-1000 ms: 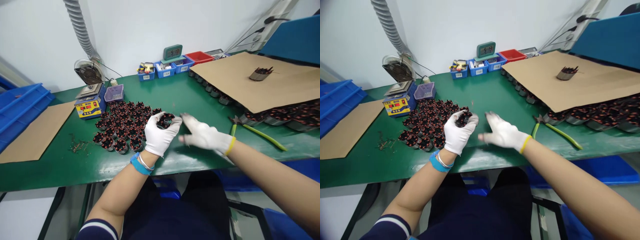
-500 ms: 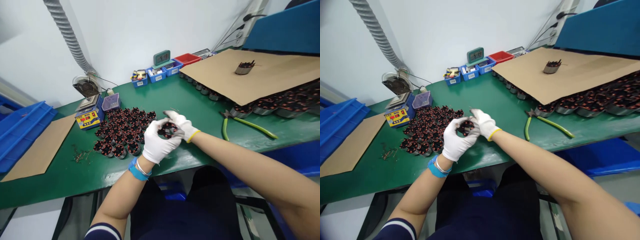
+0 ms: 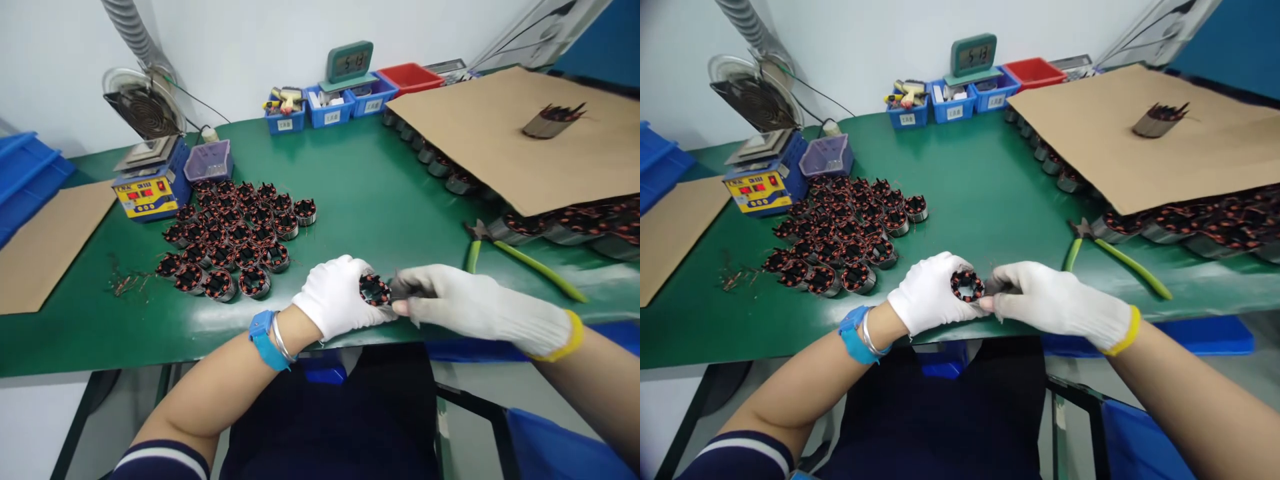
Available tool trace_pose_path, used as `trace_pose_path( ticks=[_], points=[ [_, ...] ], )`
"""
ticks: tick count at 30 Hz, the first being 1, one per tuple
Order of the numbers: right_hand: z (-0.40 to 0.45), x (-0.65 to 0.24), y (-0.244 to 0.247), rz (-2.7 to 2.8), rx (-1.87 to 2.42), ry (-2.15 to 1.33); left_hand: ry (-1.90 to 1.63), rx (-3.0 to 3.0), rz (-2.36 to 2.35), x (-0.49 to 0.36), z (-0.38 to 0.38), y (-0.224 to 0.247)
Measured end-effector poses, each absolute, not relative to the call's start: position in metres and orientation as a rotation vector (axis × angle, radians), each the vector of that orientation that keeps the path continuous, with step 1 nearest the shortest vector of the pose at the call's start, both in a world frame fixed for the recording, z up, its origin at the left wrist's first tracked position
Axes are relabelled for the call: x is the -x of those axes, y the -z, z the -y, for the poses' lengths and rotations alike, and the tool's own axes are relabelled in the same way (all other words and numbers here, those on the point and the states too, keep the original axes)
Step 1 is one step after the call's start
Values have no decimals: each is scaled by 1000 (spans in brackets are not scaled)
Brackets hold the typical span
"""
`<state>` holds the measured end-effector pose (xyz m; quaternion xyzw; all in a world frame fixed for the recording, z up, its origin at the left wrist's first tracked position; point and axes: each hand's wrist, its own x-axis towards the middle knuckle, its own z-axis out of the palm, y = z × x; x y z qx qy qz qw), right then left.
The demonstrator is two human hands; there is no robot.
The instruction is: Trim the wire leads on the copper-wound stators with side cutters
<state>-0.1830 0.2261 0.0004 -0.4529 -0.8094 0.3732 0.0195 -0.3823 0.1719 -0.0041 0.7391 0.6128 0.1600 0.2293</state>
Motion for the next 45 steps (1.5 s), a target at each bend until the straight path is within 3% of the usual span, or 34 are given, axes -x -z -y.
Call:
trace_pose_path(
  ticks=[6,11,16,26,34,45],
  points=[
    [-229,180,2,2642,1586,-1017,-409,-2067,-1675,385,-173,4],
    [-221,175,-9,2364,1857,-484,-396,-2054,-1695,385,-173,4],
    [-206,185,4,2506,1519,-755,-341,-2058,-1690,387,-175,4],
    [-215,183,16,2557,1427,-857,-368,-2060,-1652,391,-175,2],
    [-214,185,11,2456,1310,-1046,-829,-2052,-1345,391,-172,19],
    [-215,184,3,2291,1359,-1370,-420,-2306,-1536,377,-165,12]
  ],
)
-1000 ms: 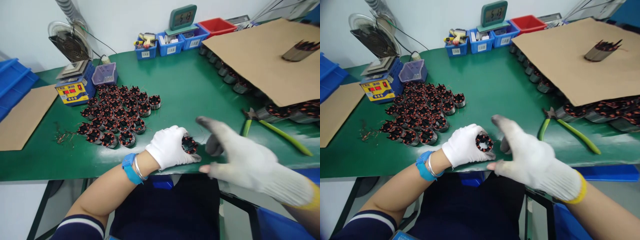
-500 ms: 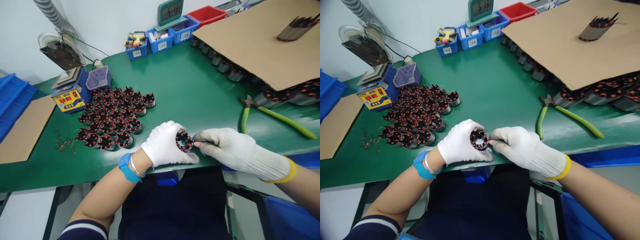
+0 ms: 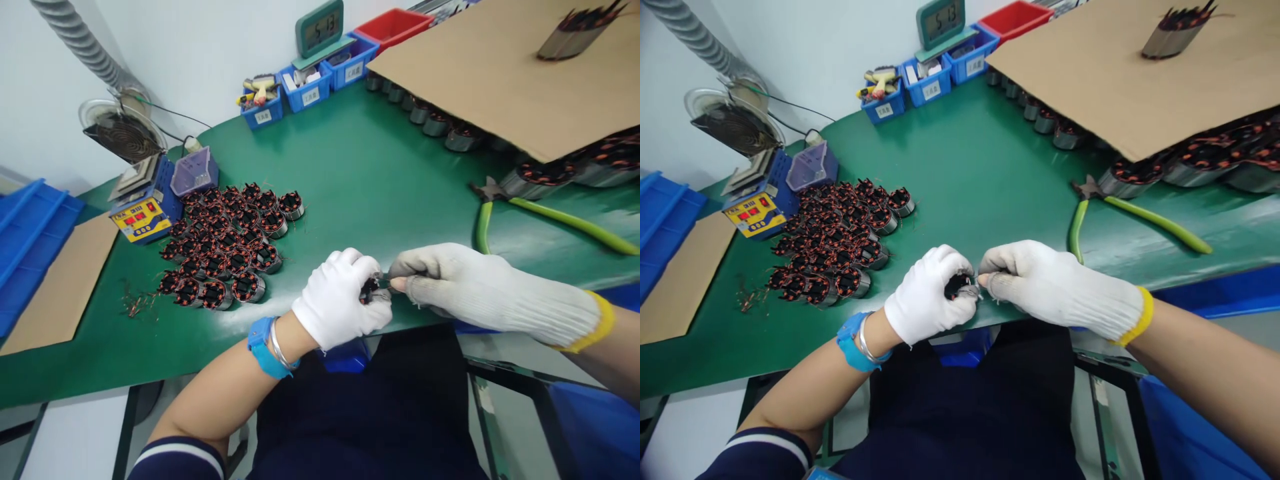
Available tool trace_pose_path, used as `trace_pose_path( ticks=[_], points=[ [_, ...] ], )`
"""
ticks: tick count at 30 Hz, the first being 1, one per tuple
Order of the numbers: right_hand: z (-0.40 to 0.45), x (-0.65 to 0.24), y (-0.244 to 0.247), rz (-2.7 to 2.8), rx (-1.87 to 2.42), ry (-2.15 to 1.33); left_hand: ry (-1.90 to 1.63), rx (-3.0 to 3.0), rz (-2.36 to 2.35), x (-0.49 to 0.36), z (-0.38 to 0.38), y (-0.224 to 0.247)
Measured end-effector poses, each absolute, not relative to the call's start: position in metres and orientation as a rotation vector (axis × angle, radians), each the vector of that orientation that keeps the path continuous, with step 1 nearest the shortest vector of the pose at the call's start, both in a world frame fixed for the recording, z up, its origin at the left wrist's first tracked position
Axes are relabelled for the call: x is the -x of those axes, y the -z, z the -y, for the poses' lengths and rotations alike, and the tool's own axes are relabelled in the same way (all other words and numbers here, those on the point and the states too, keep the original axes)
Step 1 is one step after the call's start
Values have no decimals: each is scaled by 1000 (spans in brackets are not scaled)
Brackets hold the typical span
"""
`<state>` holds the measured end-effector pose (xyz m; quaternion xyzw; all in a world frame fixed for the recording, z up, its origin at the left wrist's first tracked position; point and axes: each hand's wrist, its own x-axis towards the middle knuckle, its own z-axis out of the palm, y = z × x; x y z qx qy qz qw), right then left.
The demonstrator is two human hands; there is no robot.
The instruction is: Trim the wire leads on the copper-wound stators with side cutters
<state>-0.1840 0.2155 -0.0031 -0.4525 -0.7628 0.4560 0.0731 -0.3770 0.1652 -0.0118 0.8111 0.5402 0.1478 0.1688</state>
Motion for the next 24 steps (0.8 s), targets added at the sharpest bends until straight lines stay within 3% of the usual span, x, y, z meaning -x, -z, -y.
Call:
trace_pose_path(
  ticks=[7,17,22,24],
  points=[
    [-220,179,-3,2014,1427,-1835,-353,-2408,-1568,372,-163,20],
    [-223,172,-4,2063,1408,-1983,-515,-2426,-1484,375,-165,26],
    [-235,170,-8,2143,1406,-1569,-545,-2419,-1438,376,-167,28],
    [-238,176,-9,2025,1407,-1654,-569,-2422,-1433,376,-167,29]
  ],
)
